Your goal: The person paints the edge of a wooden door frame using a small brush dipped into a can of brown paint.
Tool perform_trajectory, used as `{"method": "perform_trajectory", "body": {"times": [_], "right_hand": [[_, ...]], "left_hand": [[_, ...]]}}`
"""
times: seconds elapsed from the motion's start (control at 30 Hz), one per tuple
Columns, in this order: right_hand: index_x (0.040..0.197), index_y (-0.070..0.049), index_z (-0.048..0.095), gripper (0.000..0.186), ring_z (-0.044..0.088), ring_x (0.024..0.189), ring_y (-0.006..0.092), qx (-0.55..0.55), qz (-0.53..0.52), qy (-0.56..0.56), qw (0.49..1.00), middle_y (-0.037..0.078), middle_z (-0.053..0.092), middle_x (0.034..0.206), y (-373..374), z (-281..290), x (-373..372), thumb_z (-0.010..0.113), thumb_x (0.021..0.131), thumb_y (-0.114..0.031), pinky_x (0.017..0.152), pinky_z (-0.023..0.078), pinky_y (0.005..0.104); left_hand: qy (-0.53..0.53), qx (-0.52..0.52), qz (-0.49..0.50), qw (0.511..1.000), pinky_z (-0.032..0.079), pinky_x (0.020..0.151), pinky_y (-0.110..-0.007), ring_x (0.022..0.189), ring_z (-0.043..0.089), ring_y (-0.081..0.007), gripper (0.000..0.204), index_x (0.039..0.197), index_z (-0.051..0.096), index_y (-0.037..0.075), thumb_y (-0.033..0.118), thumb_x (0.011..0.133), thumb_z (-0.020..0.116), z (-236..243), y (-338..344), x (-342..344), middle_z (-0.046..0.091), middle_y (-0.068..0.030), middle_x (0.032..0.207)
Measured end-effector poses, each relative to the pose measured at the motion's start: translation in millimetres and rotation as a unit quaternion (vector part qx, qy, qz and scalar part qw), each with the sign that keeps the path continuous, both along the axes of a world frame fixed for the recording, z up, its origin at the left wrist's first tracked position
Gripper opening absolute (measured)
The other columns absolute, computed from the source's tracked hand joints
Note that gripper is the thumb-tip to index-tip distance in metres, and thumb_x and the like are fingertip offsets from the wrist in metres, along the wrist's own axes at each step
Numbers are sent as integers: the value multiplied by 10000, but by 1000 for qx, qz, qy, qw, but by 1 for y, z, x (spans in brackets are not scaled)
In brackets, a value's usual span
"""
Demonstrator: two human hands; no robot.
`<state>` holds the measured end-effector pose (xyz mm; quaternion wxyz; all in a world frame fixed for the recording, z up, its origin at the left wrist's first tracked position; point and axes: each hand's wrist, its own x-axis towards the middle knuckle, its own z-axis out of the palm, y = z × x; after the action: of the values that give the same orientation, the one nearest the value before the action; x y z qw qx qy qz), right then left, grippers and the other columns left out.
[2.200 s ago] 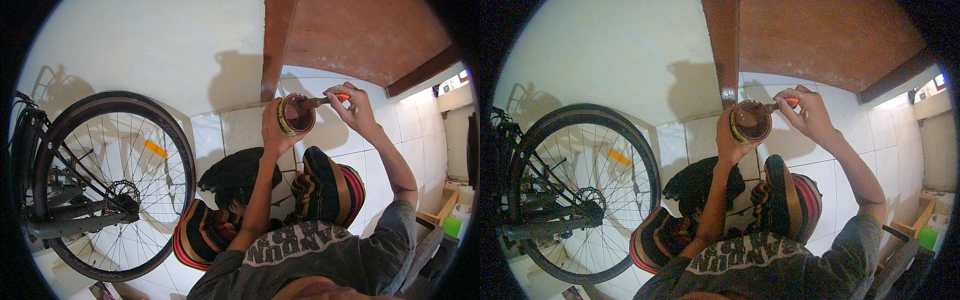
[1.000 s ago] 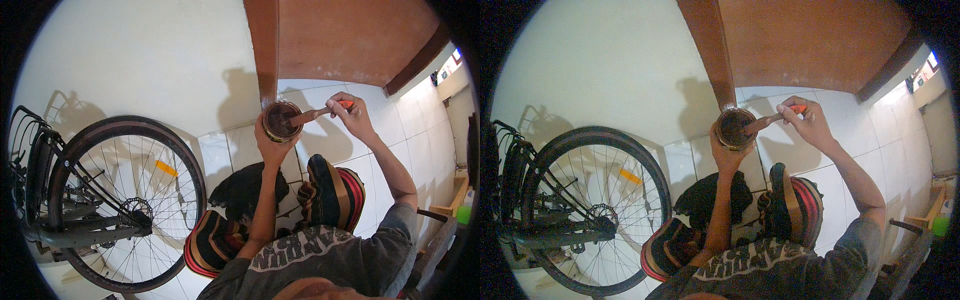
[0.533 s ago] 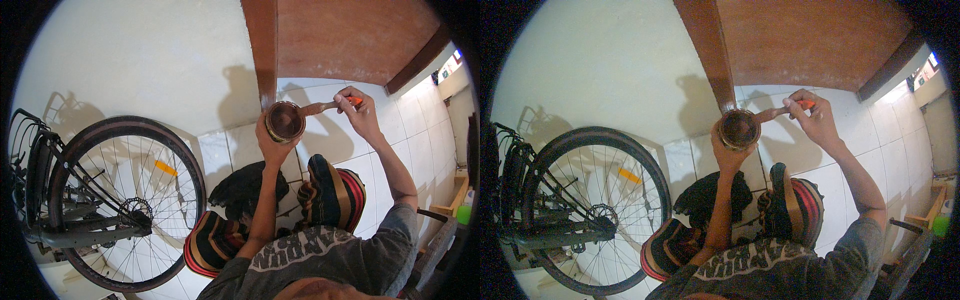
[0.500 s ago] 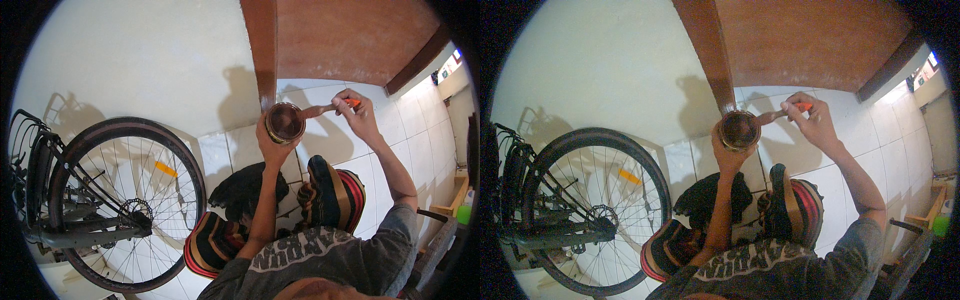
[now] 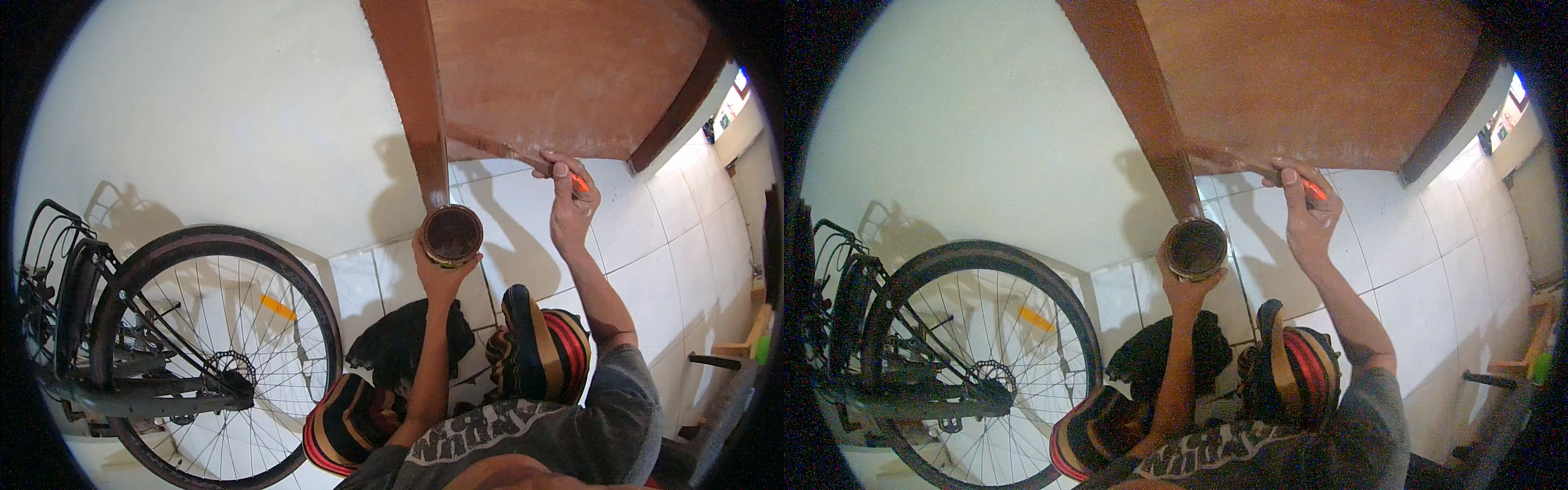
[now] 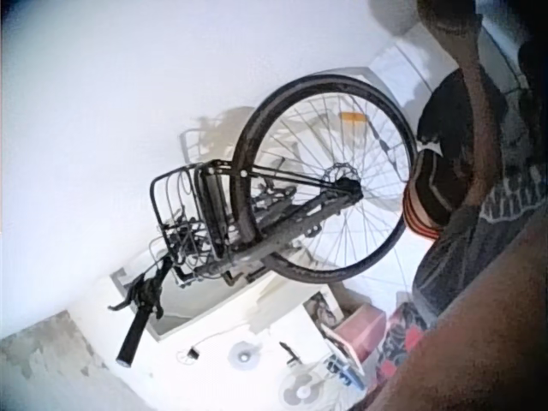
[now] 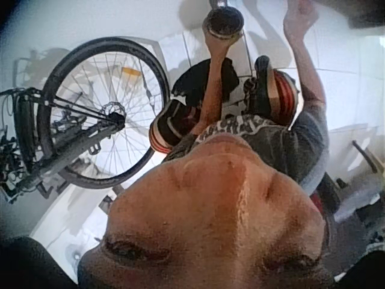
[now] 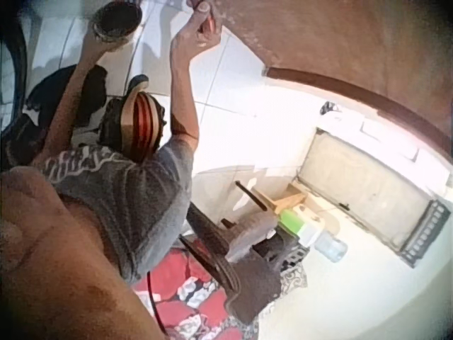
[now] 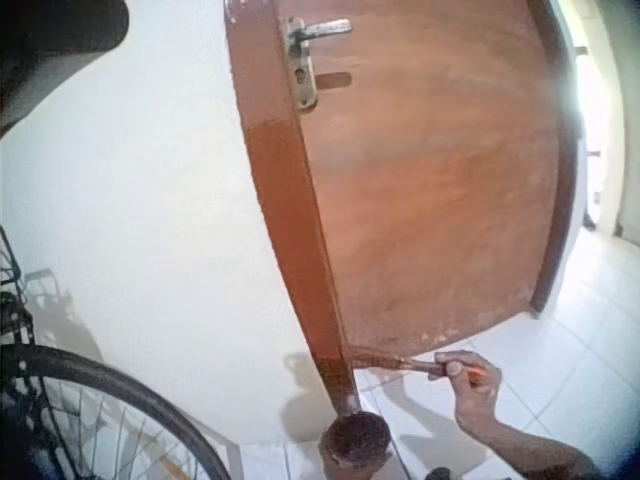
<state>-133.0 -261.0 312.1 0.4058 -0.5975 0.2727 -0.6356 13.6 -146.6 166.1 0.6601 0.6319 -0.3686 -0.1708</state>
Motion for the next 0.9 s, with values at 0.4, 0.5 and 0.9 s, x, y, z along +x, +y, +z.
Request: {"method": "perform_trajectory", "body": {"times": [0.4, 0.5, 0.9], "right_hand": [[1090, 30, 628, 305, 666, 904, 227, -133, -108, -74, 982, 153, 669, 1089, -40, 6, 49, 568, 987, -251, 858, 525, 354], [1076, 25, 637, 284, 667, 901, 223, -127, -100, -67, 985, 148, 671, 1087, -38, 4, 55, 570, 986, -236, 855, 523, 347], [1004, 2, 672, 178, 637, 870, 197, -128, -53, 74, 988, 119, 675, 870, -31, -50, 29, 581, 972, -148, 932, 475, 387]], "left_hand": [[16, -4, -5, 1000, 420, 1058, -402, 1223, 505, -262, 1067, 1359, 337, 41, 206, 507, 957, -15, 12, 11, 493, -131, 1310], [38, -22, -16, 999, 424, 1053, -400, 1217, 508, -262, 1056, 1352, 341, 39, 197, 508, 954, -18, 12, 12, 494, -131, 1308], [10, 5, -6, 1000, 424, 1053, -395, 1214, 509, -259, 1049, 1357, 338, 30, 189, 521, 951, -22, 11, 11, 488, -134, 1314]]}}
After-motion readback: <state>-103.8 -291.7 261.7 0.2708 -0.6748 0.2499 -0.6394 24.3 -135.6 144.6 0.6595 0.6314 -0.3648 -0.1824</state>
